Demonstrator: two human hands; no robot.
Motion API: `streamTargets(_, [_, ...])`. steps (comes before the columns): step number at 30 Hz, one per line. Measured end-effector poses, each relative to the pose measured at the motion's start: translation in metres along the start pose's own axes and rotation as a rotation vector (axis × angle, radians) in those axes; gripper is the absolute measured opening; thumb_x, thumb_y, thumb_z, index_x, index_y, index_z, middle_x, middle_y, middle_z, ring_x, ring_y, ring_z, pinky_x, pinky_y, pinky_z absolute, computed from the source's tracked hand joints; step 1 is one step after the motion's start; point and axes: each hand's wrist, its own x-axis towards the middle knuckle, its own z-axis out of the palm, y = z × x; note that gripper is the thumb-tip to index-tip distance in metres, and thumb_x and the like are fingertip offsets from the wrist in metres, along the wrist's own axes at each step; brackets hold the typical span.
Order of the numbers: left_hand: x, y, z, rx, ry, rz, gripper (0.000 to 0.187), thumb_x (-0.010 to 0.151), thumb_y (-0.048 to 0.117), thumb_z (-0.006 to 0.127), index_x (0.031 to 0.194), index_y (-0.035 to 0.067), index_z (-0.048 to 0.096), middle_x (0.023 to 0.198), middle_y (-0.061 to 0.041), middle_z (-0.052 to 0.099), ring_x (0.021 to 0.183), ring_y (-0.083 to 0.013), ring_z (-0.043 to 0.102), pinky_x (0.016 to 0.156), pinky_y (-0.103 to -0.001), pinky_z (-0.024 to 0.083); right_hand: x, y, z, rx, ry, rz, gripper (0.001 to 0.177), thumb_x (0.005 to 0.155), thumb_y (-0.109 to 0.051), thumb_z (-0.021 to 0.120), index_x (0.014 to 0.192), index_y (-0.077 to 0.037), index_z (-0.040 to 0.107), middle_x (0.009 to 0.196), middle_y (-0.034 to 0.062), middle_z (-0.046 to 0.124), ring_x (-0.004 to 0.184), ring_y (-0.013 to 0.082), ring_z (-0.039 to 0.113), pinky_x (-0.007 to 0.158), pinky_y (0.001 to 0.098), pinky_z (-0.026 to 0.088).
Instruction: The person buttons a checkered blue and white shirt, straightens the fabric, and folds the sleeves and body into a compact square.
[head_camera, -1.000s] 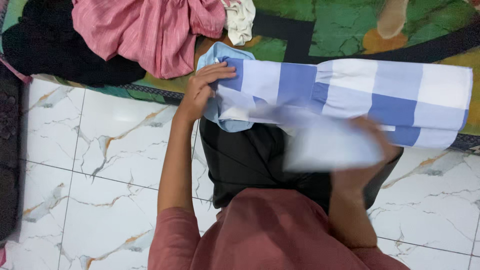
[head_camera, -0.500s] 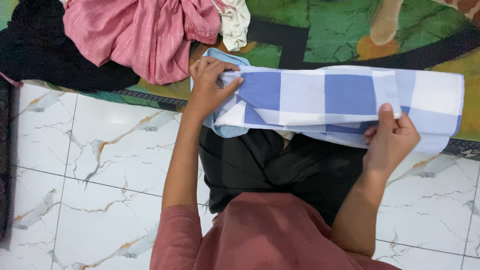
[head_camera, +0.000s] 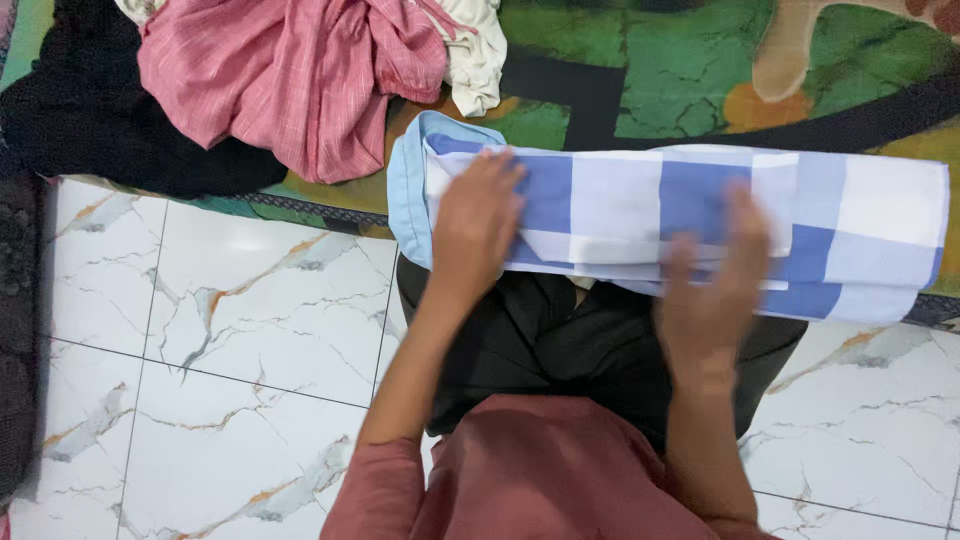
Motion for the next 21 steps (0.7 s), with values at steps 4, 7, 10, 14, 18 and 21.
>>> streamTargets(4, [0.013,0.014,-0.005,0.026,-0.165,-0.05,0.105,0.078,0.073,0.073,0.157,0.012,0.04,0.166,-0.012,0.03,0.154,-0.0345,0.028,0.124,-0.059,0.017,0.018,-0.024,0.052,-0.029,-0.3,-0.447,0.066,0.106,-0.044,0.06,0.158,-0.008,0.042,0.166,0.0192,0.039,0.154,0.045,0.036,0.126,0.0569,0.029])
streamTargets(7, [0.023,0.012,-0.02,0.102,-0.237,-0.059,0.117,0.061,0.08,0.07,0.153,0.015,0.039,0.161,-0.013,0.033,0.149,-0.0316,0.03,0.12,-0.062,0.012,0.034,-0.017,0.069,-0.248,-0.38,-0.424,0.07,0.097,-0.055,0.065,0.155,-0.017,0.051,0.162,0.0192,0.041,0.148,0.0471,0.037,0.117,0.0635,0.028])
streamTargets(10, [0.023,0.004,-0.026,0.042,-0.21,-0.059,0.124,0.062,0.084,0.07,0.155,0.01,0.035,0.163,-0.014,0.029,0.151,-0.0328,0.028,0.119,-0.065,0.007,0.042,0.027,0.041,-0.416,-0.325,-0.325,0.072,0.098,-0.055,0.064,0.158,-0.018,0.052,0.164,0.0194,0.041,0.149,0.0463,0.037,0.118,0.0688,0.025])
streamTargets(14, [0.021,-0.016,-0.02,0.096,-0.21,-0.127,0.101,0.085,0.071,0.066,0.16,0.01,0.036,0.168,-0.012,0.03,0.155,-0.0298,0.029,0.122,-0.065,0.007,0.039,0.083,-0.015,-0.406,-0.279,-0.071,0.064,0.107,-0.046,0.058,0.161,-0.013,0.048,0.168,0.0207,0.038,0.152,0.0494,0.03,0.12,0.0703,0.013])
streamTargets(18, [0.002,-0.047,-0.027,-0.221,-0.101,-0.097,0.045,0.112,0.032,0.063,0.152,0.015,0.053,0.165,-0.005,0.045,0.154,-0.0215,0.045,0.128,-0.048,0.029,0.038,0.101,-0.034,-0.315,-0.273,0.05,0.06,0.11,-0.041,0.052,0.16,-0.01,0.046,0.17,0.0206,0.033,0.157,0.0474,0.024,0.123,0.0673,0.006])
streamTargets(21, [-0.037,-0.052,-0.032,-0.219,0.344,-0.345,0.036,0.108,0.009,0.073,0.142,0.014,0.063,0.144,-0.009,0.064,0.137,-0.0228,0.061,0.121,-0.034,0.045,0.025,0.085,-0.03,-0.285,-0.192,-0.002,0.069,0.107,-0.044,0.057,0.163,-0.006,0.042,0.173,0.0216,0.03,0.161,0.0459,0.02,0.126,0.0648,0.005])
